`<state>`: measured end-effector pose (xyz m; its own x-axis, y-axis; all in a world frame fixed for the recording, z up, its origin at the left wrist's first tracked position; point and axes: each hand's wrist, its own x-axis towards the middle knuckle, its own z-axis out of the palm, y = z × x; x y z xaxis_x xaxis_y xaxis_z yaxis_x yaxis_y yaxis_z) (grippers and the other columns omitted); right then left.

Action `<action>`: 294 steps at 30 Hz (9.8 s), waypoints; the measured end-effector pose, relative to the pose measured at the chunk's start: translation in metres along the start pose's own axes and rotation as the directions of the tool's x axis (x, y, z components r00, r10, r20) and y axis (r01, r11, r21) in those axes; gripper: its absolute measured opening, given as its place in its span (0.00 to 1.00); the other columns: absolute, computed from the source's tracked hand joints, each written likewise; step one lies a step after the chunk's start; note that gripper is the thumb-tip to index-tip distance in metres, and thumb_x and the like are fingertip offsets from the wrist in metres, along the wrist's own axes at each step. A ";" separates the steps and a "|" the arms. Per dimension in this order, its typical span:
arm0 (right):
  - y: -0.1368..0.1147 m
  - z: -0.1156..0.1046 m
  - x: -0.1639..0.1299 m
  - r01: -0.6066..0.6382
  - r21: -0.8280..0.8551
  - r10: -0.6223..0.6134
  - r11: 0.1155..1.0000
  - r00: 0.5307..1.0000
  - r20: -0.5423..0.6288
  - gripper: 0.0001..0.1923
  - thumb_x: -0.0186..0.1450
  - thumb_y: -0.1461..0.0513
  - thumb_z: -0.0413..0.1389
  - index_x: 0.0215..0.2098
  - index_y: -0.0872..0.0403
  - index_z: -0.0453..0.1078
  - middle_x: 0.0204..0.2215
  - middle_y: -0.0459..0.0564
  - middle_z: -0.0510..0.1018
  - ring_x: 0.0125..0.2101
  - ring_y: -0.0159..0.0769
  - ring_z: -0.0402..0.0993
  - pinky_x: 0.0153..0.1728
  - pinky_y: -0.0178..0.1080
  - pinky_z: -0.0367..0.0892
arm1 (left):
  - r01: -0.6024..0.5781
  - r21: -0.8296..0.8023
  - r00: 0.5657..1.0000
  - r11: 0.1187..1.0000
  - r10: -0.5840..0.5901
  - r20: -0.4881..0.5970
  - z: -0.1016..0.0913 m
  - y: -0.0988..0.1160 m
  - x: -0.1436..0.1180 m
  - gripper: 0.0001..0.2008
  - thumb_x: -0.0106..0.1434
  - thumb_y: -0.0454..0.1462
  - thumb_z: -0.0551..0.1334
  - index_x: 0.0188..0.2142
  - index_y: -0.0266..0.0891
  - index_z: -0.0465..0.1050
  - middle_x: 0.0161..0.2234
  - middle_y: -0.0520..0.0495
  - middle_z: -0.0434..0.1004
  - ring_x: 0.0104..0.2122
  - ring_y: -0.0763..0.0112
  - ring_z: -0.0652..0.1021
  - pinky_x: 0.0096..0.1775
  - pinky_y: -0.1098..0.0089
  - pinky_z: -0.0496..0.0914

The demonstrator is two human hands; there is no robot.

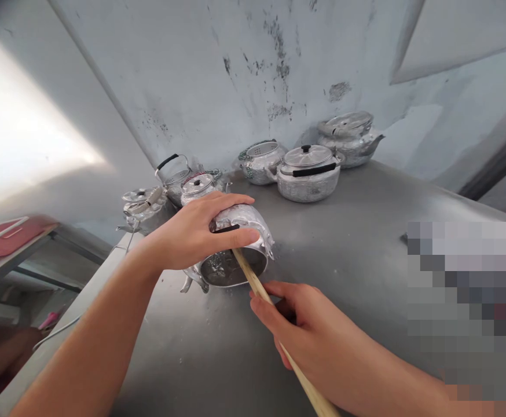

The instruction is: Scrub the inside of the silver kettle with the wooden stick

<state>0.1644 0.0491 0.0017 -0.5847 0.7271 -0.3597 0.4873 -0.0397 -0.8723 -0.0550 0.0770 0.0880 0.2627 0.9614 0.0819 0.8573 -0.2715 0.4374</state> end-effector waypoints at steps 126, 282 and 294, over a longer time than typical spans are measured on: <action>-0.001 0.005 -0.004 -0.093 0.176 0.079 0.980 0.993 0.086 0.21 0.72 0.44 0.52 0.31 0.50 0.64 0.27 0.37 0.67 0.14 0.23 0.67 0.16 0.29 0.67 | -0.007 0.045 1.000 0.999 0.007 -0.016 0.000 0.003 0.001 0.33 0.68 0.66 0.56 0.61 0.52 0.77 0.59 0.48 0.77 0.58 0.52 0.75 0.61 0.55 0.68; -0.001 0.006 -0.004 -0.055 0.104 0.049 0.993 0.997 0.062 0.17 0.74 0.48 0.51 0.35 0.50 0.66 0.25 0.37 0.64 0.16 0.24 0.63 0.18 0.29 0.68 | -0.015 0.068 1.000 0.998 0.017 -0.017 0.002 0.006 0.000 0.33 0.69 0.65 0.56 0.61 0.52 0.76 0.59 0.48 0.77 0.58 0.52 0.75 0.60 0.55 0.69; -0.004 0.006 -0.002 -0.060 0.111 0.053 0.992 0.996 0.070 0.17 0.75 0.49 0.50 0.34 0.50 0.66 0.25 0.36 0.63 0.16 0.24 0.63 0.18 0.28 0.69 | -0.014 0.065 1.000 0.998 0.016 -0.021 0.003 0.005 0.001 0.33 0.68 0.66 0.57 0.61 0.53 0.77 0.58 0.48 0.78 0.57 0.52 0.76 0.60 0.55 0.69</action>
<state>0.1604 0.0436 0.0039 -0.6020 0.6745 -0.4273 0.4467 -0.1591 -0.8804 -0.0495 0.0761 0.0879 0.2669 0.9577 0.1077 0.8804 -0.2877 0.3769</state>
